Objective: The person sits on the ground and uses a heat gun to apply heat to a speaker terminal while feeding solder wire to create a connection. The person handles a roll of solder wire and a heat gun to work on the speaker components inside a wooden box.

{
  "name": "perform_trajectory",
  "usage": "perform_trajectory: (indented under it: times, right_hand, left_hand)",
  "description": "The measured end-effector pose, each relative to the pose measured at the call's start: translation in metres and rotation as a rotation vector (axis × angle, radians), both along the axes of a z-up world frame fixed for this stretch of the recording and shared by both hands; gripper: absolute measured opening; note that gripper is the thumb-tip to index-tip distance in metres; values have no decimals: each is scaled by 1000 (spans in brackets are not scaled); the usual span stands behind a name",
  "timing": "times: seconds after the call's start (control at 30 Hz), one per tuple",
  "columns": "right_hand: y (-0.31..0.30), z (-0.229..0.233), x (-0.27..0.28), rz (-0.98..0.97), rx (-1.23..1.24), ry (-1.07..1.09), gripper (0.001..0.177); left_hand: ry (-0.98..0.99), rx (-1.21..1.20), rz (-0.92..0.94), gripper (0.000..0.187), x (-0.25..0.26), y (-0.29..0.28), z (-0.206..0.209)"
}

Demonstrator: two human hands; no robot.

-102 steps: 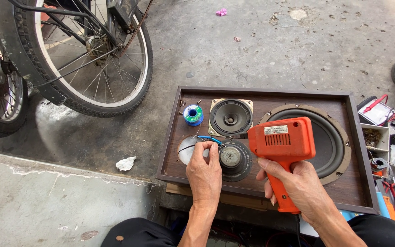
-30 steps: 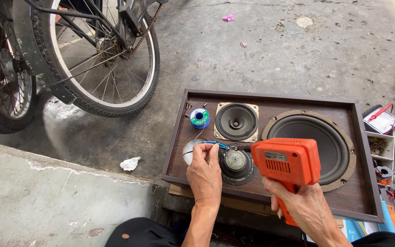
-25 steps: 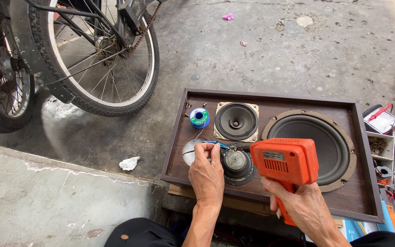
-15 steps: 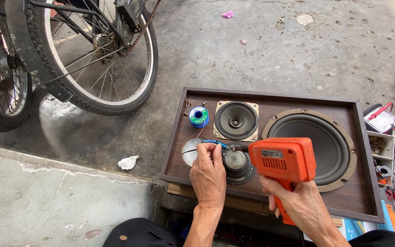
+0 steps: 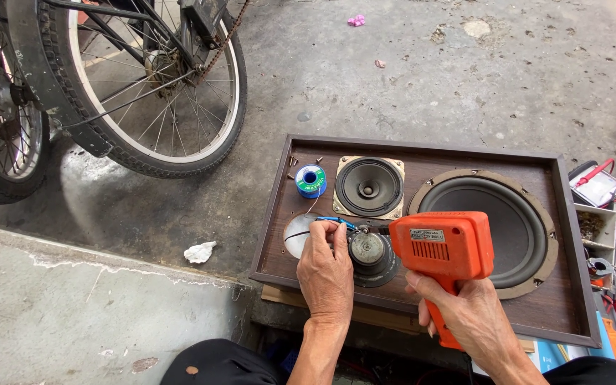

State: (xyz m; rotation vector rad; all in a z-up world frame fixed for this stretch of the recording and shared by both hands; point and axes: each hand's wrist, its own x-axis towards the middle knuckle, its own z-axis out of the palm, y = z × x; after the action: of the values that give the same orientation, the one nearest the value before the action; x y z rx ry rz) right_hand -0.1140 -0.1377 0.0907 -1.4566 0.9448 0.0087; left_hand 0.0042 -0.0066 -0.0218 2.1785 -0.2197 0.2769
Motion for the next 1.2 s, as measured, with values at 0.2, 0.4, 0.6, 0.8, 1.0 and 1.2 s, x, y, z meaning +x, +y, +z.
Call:
perform_trajectory:
  times: [0.2,0.4,0.6,0.8,1.0,1.2]
  right_hand:
    - [-2,1,-2,-12,15,-4,26]
    - [-3,-2,-2,-26,39,-24,24]
    - [-4,-4,-4,-54,35,-20,25]
    - [-3,-1,-4,-77,36,-83,25]
    - [-4,2,-5,-82,12,-73,27]
    - [-7,1,-10,-96,16,-87,27]
  left_hand:
    - [-16,-49,-7,16,0,1,0]
    - [108,-21,6,18,2,1,7]
    - [413,-267,34,17,9,-1,32]
    - [618,-437,53,17,12,0,41]
    - [186,-230,21,19,4,-3,10]
    - [129,-291,15,17,-2,-4,11]
